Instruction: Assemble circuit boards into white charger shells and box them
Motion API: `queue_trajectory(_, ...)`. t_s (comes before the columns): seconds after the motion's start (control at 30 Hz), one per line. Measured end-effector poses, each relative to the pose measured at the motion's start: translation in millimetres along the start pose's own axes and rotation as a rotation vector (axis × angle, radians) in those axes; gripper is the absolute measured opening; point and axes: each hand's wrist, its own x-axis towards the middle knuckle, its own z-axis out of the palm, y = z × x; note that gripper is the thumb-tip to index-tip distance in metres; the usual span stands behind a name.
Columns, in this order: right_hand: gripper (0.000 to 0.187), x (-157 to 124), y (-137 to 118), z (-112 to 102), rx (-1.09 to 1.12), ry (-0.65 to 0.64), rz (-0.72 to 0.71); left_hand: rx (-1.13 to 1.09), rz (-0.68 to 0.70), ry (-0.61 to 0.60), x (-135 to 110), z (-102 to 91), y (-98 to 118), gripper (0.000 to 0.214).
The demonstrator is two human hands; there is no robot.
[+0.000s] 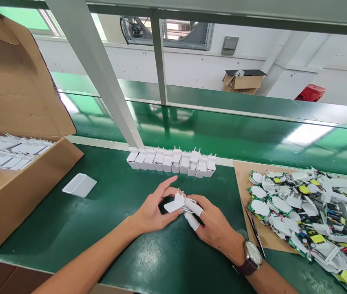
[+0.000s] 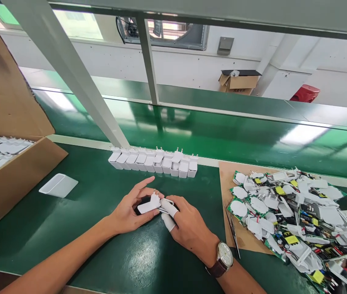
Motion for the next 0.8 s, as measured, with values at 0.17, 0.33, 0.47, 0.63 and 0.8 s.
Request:
queue_trajectory(0.17, 0.049, 2.1, -1.7, 1.3, -0.045, 0.068, -0.001, -0.027, 0.028, -0.010, 0.3, -0.7, -0.9, 0.091)
queue_trajectory(0.33, 0.041, 0.4, -0.2, 4.2, -0.067, 0.081, -0.005, 0.016, 0.016, -0.021, -2.0, -2.2, -2.3, 0.094)
queue_trajectory(0.47, 0.050, -2.2, 0.4, 4.0, 0.099, 0.090, 0.231, 0.052, -0.004, 0.029, -4.1, -4.7, -3.6, 0.072)
queue_trajectory(0.63, 0.096, -4.0, -1.4, 0.6, 0.472, -0.139, 0.413, 0.042, -0.037, 0.054, -0.9, -5.9, -0.5, 0.033)
queue_trajectory(0.8, 0.087, -3.5, 0.2, 10.6, 0.522, -0.162, 0.394, -0.198, -0.114, -0.104, 8.2, -13.8, 13.6, 0.022)
